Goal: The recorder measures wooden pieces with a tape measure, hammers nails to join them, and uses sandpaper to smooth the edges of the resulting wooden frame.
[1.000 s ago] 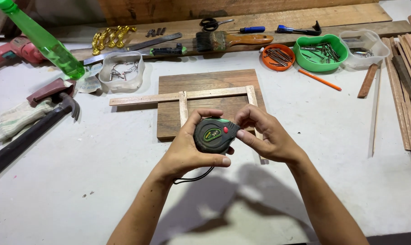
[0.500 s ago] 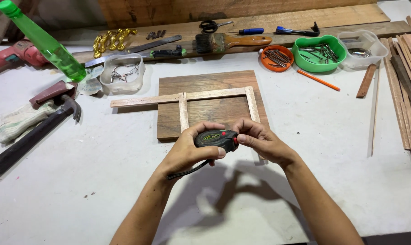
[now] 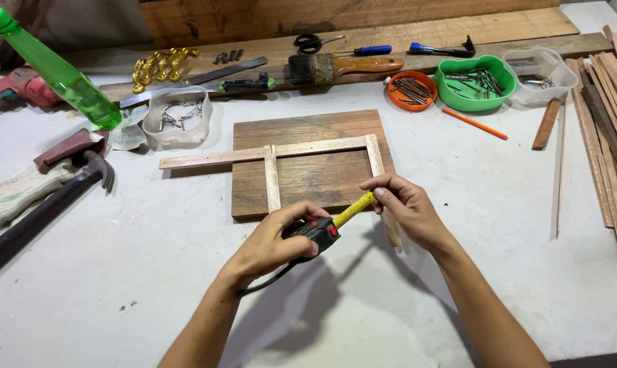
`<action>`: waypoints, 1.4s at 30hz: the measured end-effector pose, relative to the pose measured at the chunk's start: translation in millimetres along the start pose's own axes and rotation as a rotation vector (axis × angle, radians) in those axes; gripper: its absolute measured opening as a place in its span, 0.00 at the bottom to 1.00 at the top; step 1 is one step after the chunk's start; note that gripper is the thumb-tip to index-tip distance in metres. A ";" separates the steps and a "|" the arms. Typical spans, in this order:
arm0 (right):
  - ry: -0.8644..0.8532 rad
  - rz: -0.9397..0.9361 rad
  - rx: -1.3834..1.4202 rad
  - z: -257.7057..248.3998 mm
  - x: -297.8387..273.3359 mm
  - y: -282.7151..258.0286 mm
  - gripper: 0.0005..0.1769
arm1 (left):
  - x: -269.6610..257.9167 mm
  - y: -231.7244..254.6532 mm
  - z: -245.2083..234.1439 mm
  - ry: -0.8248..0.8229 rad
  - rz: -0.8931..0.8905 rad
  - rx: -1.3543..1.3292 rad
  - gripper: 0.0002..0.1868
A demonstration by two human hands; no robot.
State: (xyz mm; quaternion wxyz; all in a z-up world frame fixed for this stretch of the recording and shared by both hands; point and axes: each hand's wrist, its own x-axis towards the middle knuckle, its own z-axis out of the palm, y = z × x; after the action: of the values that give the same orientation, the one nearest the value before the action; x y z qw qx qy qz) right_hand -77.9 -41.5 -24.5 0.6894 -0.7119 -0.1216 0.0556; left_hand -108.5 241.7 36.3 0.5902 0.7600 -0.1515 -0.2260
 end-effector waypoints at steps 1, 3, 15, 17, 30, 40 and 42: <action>0.000 0.001 0.000 -1.0 1.7 -0.5 0.12 | 2.4 0.1 5.3 0.000 -0.001 -0.001 0.27; 0.042 -0.019 0.022 -1.9 6.4 -1.7 0.12 | 6.4 0.8 15.0 0.030 -0.063 0.022 0.20; 0.274 0.105 -0.035 -15.6 36.0 -3.5 0.13 | 36.2 -3.4 61.8 0.044 -0.109 -0.374 0.11; 0.256 0.065 -0.045 -19.1 41.4 -1.6 0.13 | 40.6 -4.1 65.7 0.055 -0.126 -0.423 0.11; 0.035 0.014 -0.024 -58.2 47.7 -24.4 0.13 | 49.8 13.8 34.0 0.188 0.215 0.853 0.22; 0.082 0.047 -0.219 -63.0 62.2 -26.8 0.13 | 94.8 2.9 -13.5 0.216 0.562 1.688 0.22; 0.103 -0.104 -0.436 -59.5 65.4 -26.0 0.14 | 103.3 2.5 -24.2 0.195 0.584 1.782 0.25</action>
State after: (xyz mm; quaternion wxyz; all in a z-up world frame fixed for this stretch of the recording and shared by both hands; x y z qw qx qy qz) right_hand -2.6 -82.2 9.7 0.5265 -0.8387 -0.1321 -0.0438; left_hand -7.7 209.8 26.7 -0.1651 0.8790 -0.4028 0.1946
